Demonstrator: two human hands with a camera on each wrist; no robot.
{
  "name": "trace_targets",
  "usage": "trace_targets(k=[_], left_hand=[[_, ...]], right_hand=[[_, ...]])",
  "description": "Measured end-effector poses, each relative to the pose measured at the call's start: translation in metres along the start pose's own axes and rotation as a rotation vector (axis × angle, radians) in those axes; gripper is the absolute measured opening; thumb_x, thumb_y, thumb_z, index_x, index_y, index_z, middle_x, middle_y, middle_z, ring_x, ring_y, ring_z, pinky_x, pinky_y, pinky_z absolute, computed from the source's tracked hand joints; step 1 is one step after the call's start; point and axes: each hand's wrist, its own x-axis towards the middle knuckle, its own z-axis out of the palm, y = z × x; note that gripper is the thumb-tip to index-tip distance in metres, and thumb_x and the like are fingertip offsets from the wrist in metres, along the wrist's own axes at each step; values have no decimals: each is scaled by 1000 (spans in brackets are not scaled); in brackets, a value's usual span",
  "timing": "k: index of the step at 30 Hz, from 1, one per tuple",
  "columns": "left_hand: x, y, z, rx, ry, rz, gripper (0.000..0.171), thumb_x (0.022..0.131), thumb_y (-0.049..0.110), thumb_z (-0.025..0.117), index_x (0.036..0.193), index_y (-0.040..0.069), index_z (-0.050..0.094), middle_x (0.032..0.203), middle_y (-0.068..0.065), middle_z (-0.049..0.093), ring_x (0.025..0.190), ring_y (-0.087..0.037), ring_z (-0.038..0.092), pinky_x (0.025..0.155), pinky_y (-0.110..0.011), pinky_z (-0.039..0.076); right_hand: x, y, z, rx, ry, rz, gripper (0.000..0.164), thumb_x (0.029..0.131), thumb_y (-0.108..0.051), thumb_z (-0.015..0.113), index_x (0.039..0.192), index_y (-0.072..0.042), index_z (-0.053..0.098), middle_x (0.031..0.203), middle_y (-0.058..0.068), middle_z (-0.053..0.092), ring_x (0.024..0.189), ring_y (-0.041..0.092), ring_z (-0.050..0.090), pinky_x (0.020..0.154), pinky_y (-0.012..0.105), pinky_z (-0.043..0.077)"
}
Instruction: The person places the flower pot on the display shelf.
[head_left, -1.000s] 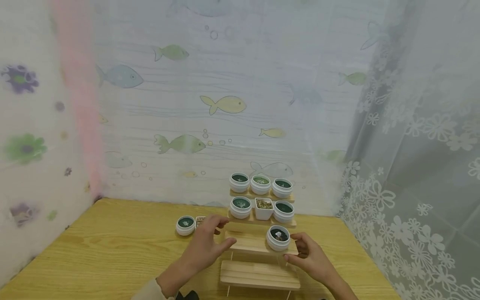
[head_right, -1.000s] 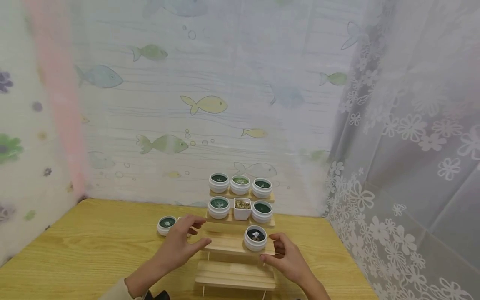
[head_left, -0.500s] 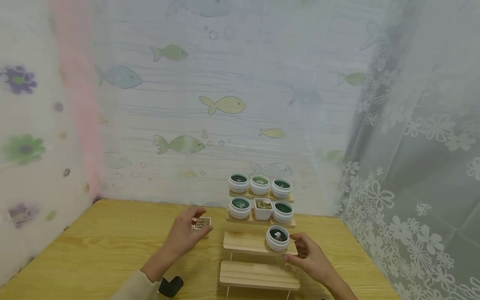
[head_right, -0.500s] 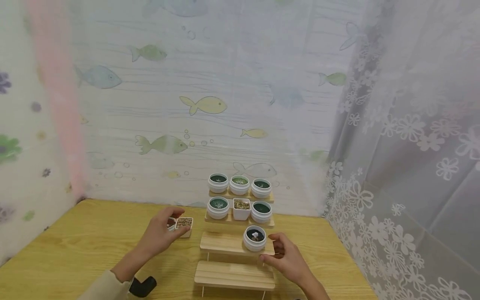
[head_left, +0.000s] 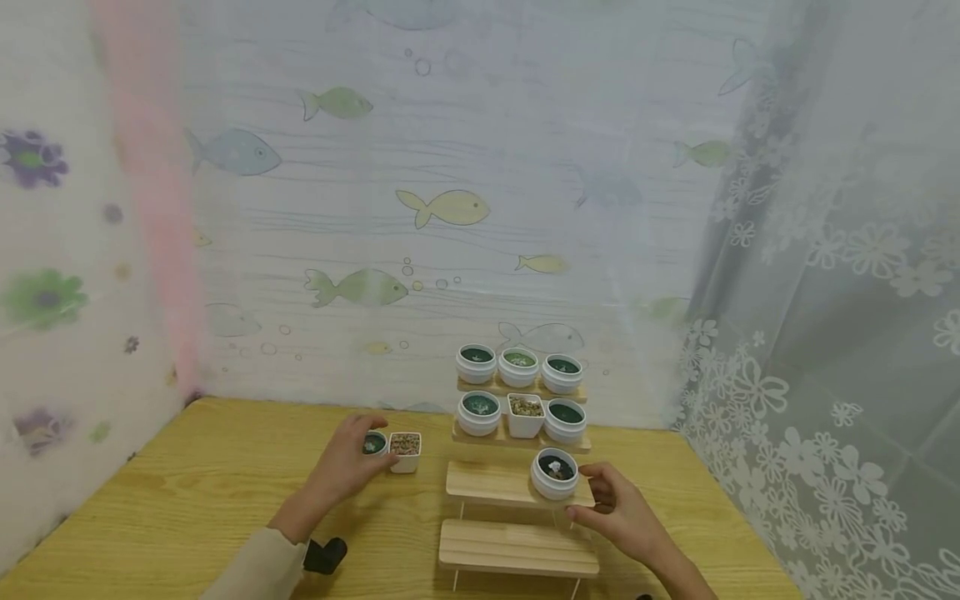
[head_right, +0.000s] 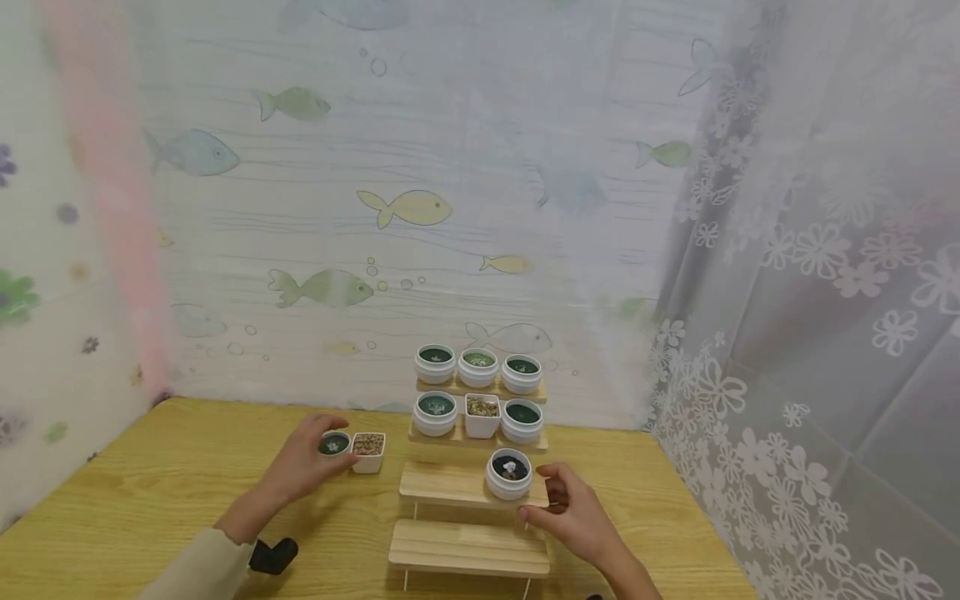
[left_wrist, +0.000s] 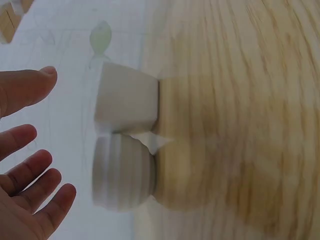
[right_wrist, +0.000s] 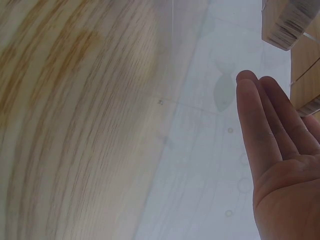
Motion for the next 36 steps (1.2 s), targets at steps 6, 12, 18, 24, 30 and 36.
trace_targets(k=[6, 12, 18, 24, 30, 36], left_hand=[[1, -12, 0, -5, -26, -67, 51, 78, 21, 80, 120, 2, 59, 115, -18, 52, 106, -37, 53, 84, -51, 47], [2, -22, 0, -18, -56, -132, 57, 77, 23, 81, 123, 0, 57, 120, -21, 50, 103, -35, 53, 82, -48, 47], [5, -33, 2, -35, -68, -187, 62, 76, 23, 81, 126, -3, 54, 123, -25, 48, 107, -37, 51, 88, -50, 45], [6, -39, 2, -58, -82, -199, 64, 78, 24, 80, 128, -5, 52, 119, -25, 49, 105, -36, 51, 89, -51, 44], [6, -42, 3, -96, -108, -225, 68, 77, 21, 81, 129, -9, 50, 117, -25, 52, 101, -33, 52, 85, -48, 45], [6, -45, 7, -138, -127, -253, 66, 79, 20, 79, 129, -10, 49, 120, -24, 54, 106, -34, 53, 87, -47, 47]], right_hand=[[1, 1, 0, -6, 5, 14, 55, 82, -22, 77, 125, -2, 49, 98, 8, 68, 90, 20, 64, 78, 30, 52], [1, 3, 1, -2, 2, 15, 54, 82, -22, 76, 124, -2, 49, 96, 8, 68, 87, 19, 65, 77, 28, 52], [1, 2, 1, -20, 13, 6, 54, 81, -23, 77, 124, -3, 50, 95, 7, 68, 89, 17, 65, 78, 27, 51], [1, 1, 0, -25, 21, 8, 55, 80, -24, 78, 124, -4, 50, 95, 5, 68, 89, 17, 65, 78, 28, 51], [1, 2, 0, -20, 16, 21, 55, 80, -24, 78, 124, -4, 50, 95, 6, 68, 90, 18, 64, 79, 29, 52], [0, 0, 0, -15, 8, 10, 55, 81, -23, 77, 124, -2, 49, 97, 7, 68, 89, 19, 64, 78, 29, 52]])
